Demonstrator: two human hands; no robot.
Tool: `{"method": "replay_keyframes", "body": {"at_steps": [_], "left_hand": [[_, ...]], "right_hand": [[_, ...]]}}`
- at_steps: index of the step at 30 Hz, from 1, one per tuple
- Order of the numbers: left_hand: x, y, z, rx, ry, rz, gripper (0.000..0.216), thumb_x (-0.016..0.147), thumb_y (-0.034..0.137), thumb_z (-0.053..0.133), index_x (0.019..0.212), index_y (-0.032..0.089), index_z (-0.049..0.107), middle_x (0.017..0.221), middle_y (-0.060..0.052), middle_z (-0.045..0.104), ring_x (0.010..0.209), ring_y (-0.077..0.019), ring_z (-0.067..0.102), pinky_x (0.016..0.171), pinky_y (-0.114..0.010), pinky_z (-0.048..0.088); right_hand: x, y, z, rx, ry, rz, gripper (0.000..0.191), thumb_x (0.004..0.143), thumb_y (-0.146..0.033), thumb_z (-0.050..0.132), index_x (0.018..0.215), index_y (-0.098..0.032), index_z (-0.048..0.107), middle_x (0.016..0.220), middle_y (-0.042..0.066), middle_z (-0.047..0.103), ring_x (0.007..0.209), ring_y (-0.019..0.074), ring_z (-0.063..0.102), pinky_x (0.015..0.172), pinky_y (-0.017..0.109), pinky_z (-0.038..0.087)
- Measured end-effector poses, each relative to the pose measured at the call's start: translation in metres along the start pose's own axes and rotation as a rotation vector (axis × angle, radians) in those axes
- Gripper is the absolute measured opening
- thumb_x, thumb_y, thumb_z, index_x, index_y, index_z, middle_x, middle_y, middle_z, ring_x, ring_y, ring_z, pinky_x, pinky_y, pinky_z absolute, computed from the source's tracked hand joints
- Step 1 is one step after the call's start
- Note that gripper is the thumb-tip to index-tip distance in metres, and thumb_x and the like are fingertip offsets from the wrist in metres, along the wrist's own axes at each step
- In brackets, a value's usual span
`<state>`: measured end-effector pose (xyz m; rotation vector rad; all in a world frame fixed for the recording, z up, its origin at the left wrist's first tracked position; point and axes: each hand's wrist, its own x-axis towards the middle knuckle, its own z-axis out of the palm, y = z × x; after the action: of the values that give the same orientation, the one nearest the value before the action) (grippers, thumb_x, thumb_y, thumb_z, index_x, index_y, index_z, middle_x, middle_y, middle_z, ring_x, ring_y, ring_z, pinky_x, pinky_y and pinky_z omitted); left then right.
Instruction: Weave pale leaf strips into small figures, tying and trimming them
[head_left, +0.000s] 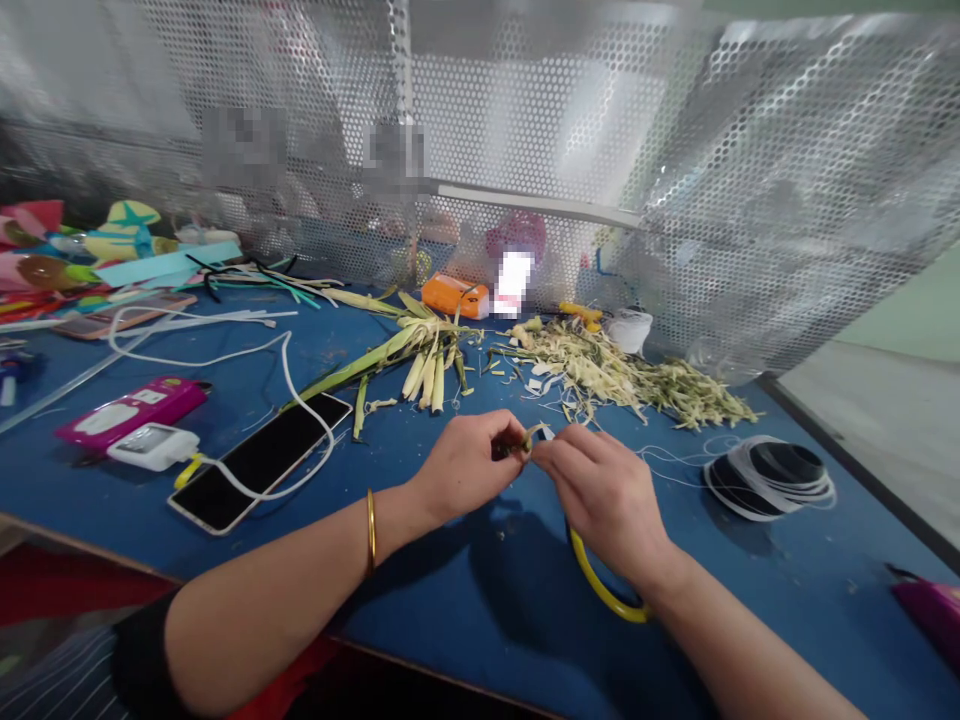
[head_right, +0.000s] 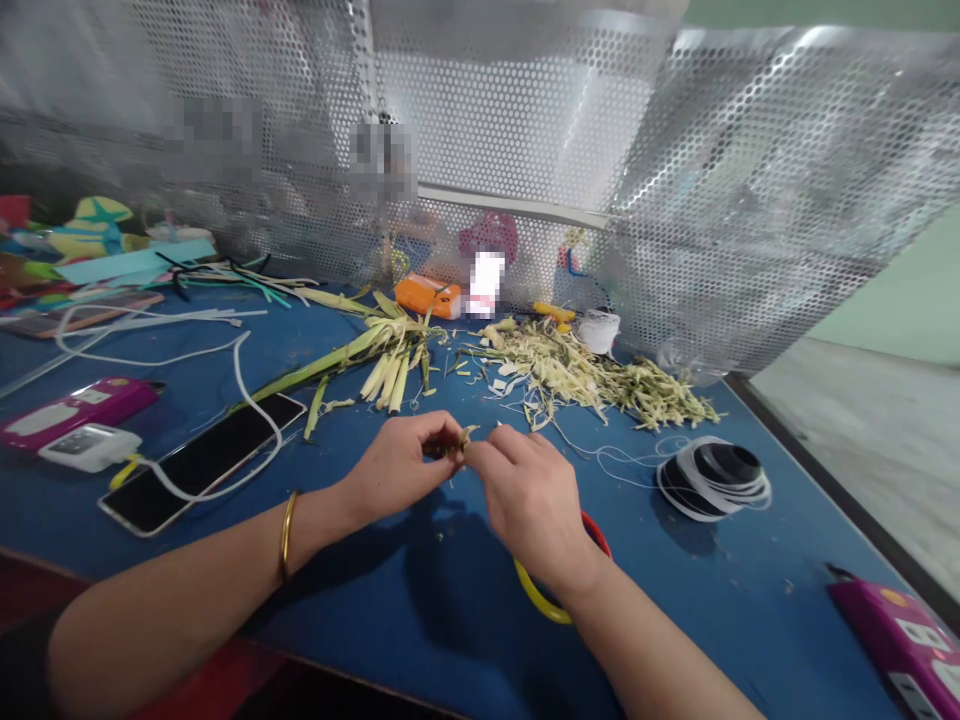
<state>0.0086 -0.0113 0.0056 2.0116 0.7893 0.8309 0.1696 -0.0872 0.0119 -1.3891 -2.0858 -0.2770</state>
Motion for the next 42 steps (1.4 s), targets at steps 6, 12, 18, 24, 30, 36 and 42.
{"method": "replay_keyframes", "body": {"at_steps": [6, 12, 18, 24, 30, 36, 42], "left_hand": [[-0.001, 0.004, -0.001, -0.385, -0.307, -0.085, 0.009, 0.072, 0.013, 0.065, 0.076, 0.016, 0.058, 0.070, -0.001, 0.068, 0.067, -0.0134, 0.065, 0.067, -0.026, 0.050], [0.003, 0.003, -0.001, -0.574, -0.229, -0.153, 0.012, 0.074, 0.018, 0.067, 0.077, 0.015, 0.056, 0.070, -0.003, 0.069, 0.066, -0.0137, 0.067, 0.068, -0.028, 0.053], [0.006, 0.001, -0.002, -0.429, 0.051, -0.097, 0.010, 0.075, 0.019, 0.065, 0.077, 0.016, 0.055, 0.068, 0.000, 0.065, 0.065, -0.0124, 0.064, 0.066, -0.026, 0.051], [0.005, -0.004, 0.000, -0.142, 0.225, -0.068, 0.008, 0.075, 0.021, 0.063, 0.076, 0.018, 0.056, 0.071, 0.001, 0.063, 0.067, -0.0123, 0.060, 0.063, -0.024, 0.048], [0.001, -0.004, 0.002, -0.009, 0.193, -0.007, 0.005, 0.077, 0.021, 0.060, 0.074, 0.019, 0.056, 0.071, 0.001, 0.064, 0.067, -0.0129, 0.058, 0.062, -0.024, 0.045], [0.000, -0.003, 0.002, 0.052, 0.123, 0.025, 0.001, 0.078, 0.019, 0.058, 0.077, 0.019, 0.057, 0.073, 0.000, 0.064, 0.067, -0.0120, 0.057, 0.065, -0.024, 0.046], [-0.001, -0.003, 0.000, -0.127, -0.136, -0.017, 0.004, 0.074, 0.017, 0.061, 0.077, 0.018, 0.059, 0.071, 0.000, 0.066, 0.067, -0.0132, 0.061, 0.065, -0.026, 0.049]], "right_hand": [[0.007, 0.017, -0.002, 0.544, -0.050, 0.392, 0.015, 0.086, -0.024, 0.055, 0.074, -0.021, 0.063, 0.068, 0.001, 0.060, 0.064, 0.0148, 0.052, 0.060, 0.026, 0.039], [0.007, 0.018, 0.017, 0.870, -0.101, 0.604, 0.015, 0.080, -0.029, 0.060, 0.068, -0.020, 0.060, 0.059, -0.002, 0.058, 0.057, 0.0137, 0.051, 0.056, 0.025, 0.038], [-0.001, 0.008, 0.026, 0.541, -0.023, 0.461, 0.021, 0.092, -0.028, 0.050, 0.075, -0.021, 0.059, 0.068, 0.000, 0.057, 0.063, 0.0146, 0.053, 0.060, 0.025, 0.039], [-0.008, -0.005, 0.025, 0.078, 0.049, 0.183, 0.023, 0.096, -0.018, 0.041, 0.086, -0.020, 0.062, 0.074, 0.004, 0.056, 0.065, 0.0163, 0.051, 0.061, 0.027, 0.036], [-0.007, -0.008, 0.023, -0.092, 0.063, -0.019, 0.031, 0.093, -0.009, 0.036, 0.081, -0.019, 0.063, 0.070, 0.004, 0.054, 0.060, 0.0167, 0.042, 0.059, 0.029, 0.031], [-0.004, -0.009, 0.013, 0.196, 0.068, 0.094, 0.027, 0.094, -0.011, 0.038, 0.084, -0.019, 0.062, 0.073, 0.004, 0.053, 0.066, 0.0163, 0.048, 0.061, 0.028, 0.036], [0.004, 0.010, 0.002, 0.414, 0.051, 0.278, 0.021, 0.092, -0.019, 0.047, 0.077, -0.020, 0.062, 0.073, 0.002, 0.056, 0.068, 0.0151, 0.052, 0.064, 0.026, 0.040]]}}
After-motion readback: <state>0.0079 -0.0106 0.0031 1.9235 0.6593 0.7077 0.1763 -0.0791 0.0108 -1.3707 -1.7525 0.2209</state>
